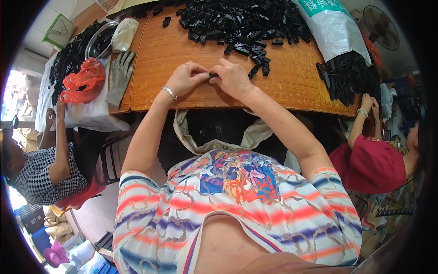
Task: Assembling small black plastic components by hand at a workbench.
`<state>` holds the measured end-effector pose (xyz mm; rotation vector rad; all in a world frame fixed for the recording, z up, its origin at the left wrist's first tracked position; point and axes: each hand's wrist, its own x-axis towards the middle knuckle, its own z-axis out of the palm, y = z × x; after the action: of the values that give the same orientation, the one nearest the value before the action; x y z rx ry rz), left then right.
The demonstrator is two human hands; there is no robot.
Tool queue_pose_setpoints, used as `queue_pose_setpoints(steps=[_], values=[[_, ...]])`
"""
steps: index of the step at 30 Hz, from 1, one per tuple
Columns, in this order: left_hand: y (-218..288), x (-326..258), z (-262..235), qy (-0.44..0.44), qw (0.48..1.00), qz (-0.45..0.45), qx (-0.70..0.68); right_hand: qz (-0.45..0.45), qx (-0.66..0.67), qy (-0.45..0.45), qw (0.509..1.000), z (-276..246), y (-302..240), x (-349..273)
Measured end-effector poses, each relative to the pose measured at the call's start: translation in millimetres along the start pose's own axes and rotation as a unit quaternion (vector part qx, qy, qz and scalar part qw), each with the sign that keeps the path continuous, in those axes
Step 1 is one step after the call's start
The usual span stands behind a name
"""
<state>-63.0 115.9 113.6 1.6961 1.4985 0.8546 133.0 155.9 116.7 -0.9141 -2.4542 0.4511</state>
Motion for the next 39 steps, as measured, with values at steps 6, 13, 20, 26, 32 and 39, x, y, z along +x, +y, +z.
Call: queue_pose_setpoints(steps=[6, 13, 20, 26, 32, 39], values=[[0.0, 8.0, 7.1, 0.023, 0.990, -0.027, 0.138, 0.006, 0.011, 0.000, 1.000, 2.2, 0.1, -4.4], [-3.4, 13.3, -3.7, -0.109, 0.991, -0.072, 0.027, 0.010, 0.022, -0.035, 0.999, -5.4, -7.2, -35.4], [-22.1, 82.4, -25.8, 0.136, 0.951, -0.011, 0.276, -0.058, 0.065, -0.074, 0.993, -5.0, -26.6, -119.6], [-17.3, 100.5, -9.7, 0.163, 0.922, -0.019, 0.352, -0.030, 0.080, -0.031, 0.996, -13.7, -12.5, -117.9], [-22.0, 82.4, -15.4, 0.163, 0.937, -0.030, 0.308, 0.061, -0.037, 0.094, 0.993, -53.5, 36.9, -67.4], [-3.3, 42.3, -1.2, 0.064, 0.982, 0.066, 0.168, 0.042, -0.136, 0.008, 0.990, -58.5, 63.2, -49.2]])
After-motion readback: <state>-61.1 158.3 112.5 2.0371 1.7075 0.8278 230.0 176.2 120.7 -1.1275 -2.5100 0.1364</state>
